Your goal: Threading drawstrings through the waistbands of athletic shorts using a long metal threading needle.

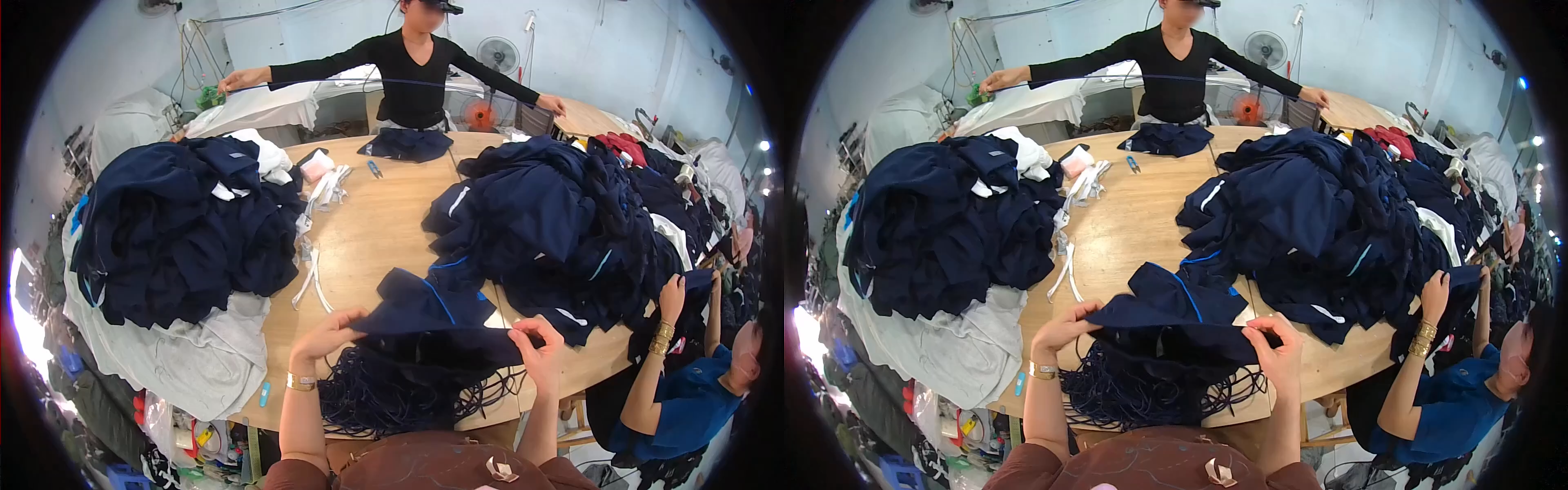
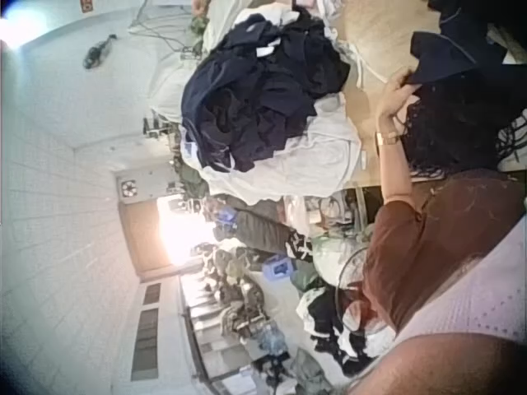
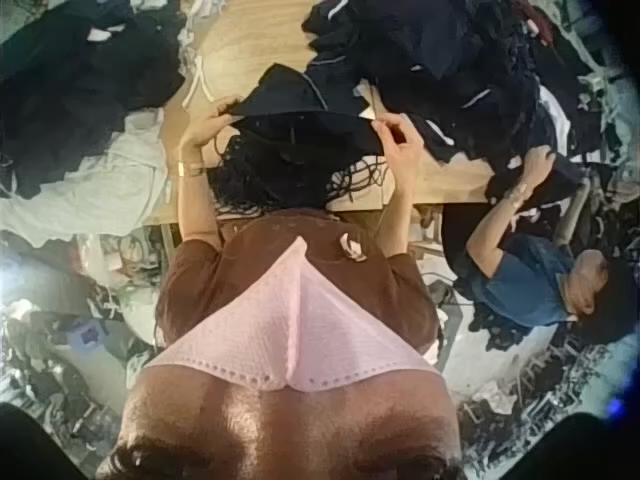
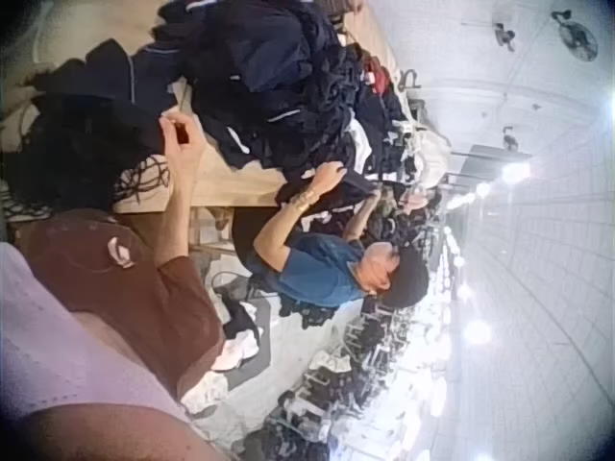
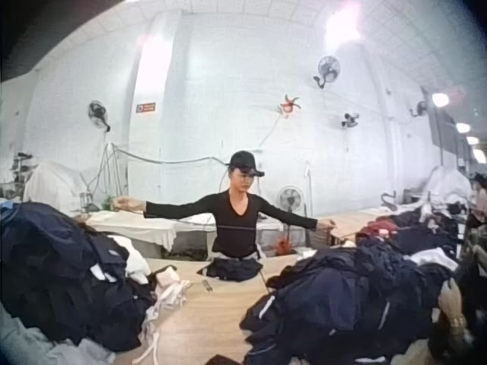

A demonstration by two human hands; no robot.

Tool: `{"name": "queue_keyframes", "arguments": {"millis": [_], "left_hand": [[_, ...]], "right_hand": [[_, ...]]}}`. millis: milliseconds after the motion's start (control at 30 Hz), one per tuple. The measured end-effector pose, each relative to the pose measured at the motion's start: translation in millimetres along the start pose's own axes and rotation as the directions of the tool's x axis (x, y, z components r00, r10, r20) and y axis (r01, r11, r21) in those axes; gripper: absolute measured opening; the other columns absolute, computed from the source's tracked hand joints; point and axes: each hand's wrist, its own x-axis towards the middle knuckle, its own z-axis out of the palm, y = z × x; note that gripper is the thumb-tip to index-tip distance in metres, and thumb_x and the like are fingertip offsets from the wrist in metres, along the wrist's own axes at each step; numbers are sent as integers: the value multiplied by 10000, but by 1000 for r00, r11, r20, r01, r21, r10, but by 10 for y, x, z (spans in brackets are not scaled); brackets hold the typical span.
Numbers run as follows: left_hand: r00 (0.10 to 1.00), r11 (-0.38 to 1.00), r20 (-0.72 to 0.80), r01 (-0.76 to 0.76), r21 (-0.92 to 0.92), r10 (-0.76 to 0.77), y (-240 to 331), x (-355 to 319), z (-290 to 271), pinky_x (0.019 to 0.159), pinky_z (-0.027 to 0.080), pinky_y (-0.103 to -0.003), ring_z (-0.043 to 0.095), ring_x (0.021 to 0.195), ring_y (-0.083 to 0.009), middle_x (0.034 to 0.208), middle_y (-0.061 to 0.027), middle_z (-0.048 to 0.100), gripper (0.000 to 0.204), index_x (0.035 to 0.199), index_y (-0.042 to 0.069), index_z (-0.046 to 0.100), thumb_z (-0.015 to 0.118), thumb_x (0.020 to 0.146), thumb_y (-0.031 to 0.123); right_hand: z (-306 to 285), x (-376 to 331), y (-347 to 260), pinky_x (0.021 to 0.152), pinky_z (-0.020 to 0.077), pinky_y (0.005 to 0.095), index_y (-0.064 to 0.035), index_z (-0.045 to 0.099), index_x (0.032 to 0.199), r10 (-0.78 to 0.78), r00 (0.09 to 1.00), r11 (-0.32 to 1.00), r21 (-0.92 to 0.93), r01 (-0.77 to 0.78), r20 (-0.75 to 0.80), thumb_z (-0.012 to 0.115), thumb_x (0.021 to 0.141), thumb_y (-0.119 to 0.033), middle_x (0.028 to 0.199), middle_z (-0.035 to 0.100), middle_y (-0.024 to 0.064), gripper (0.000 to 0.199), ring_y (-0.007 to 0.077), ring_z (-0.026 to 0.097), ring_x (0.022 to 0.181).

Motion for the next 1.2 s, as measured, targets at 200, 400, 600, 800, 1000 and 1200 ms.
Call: {"name": "queue_keyframes", "arguments": {"millis": [200, 400, 600, 800, 1000, 1200], "left_hand": [[862, 581, -27, -318, 749, 506, 411, 114, 762, 860, 461, -368, 570, 1034, -325, 1100, -152, 607, 474, 1211, 89, 541, 692, 763, 129], [983, 508, -43, -54, 859, 177, 445, 51, 946, 706, 455, -383, 568, 804, -297, 815, -114, 591, 197, 909, 53, 617, 659, 826, 226], [960, 574, 160, -265, 775, 228, 242, -34, 999, 661, 444, -393, 566, 730, -313, 746, -122, 579, 193, 866, 38, 585, 640, 845, 222], [947, 452, 152, -272, 850, 283, 203, -44, 1078, 609, 447, -387, 572, 701, -305, 720, -122, 567, 192, 849, 48, 578, 638, 832, 230], [933, 452, 144, -290, 843, 330, 255, -9, 1027, 592, 436, -356, 575, 673, -277, 687, -104, 573, 202, 809, 39, 597, 690, 789, 218], [931, 514, 227, -349, 784, 286, 211, 60, 1167, 590, 454, -362, 594, 668, -303, 722, -126, 601, 199, 825, 13, 610, 699, 775, 185]], "right_hand": [[332, -3, -126, 584, 409, 222, -27, 668, 824, -91, 969, 995, -14, 97, 230, 726, 720, 12, 702, 586, 37, 126, 112, 544, 632], [181, -7, -268, 580, 418, 238, -24, 666, 827, -89, 959, 996, 41, 81, 268, 715, 728, 16, 698, 585, 46, 118, 134, 546, 626], [82, -67, -278, 588, 425, 236, -35, 677, 876, -73, 934, 997, 15, 72, 350, 726, 733, -27, 715, 596, 51, 152, 131, 558, 638], [158, 32, -459, 656, 478, 290, -57, 654, 1034, -93, 823, 993, -12, 120, 560, 749, 724, -107, 722, 592, 73, 328, 198, 599, 681], [154, 137, -342, 786, 503, 313, -29, 622, 1092, 9, 649, 999, 21, -37, 761, 703, 744, -65, 993, 673, 126, 359, 231, 662, 884], [339, 95, -326, 715, 499, 314, -45, 603, 1103, -18, 613, 1000, 15, 10, 790, 740, 752, -217, 934, 650, 111, 414, 226, 642, 797]]}}
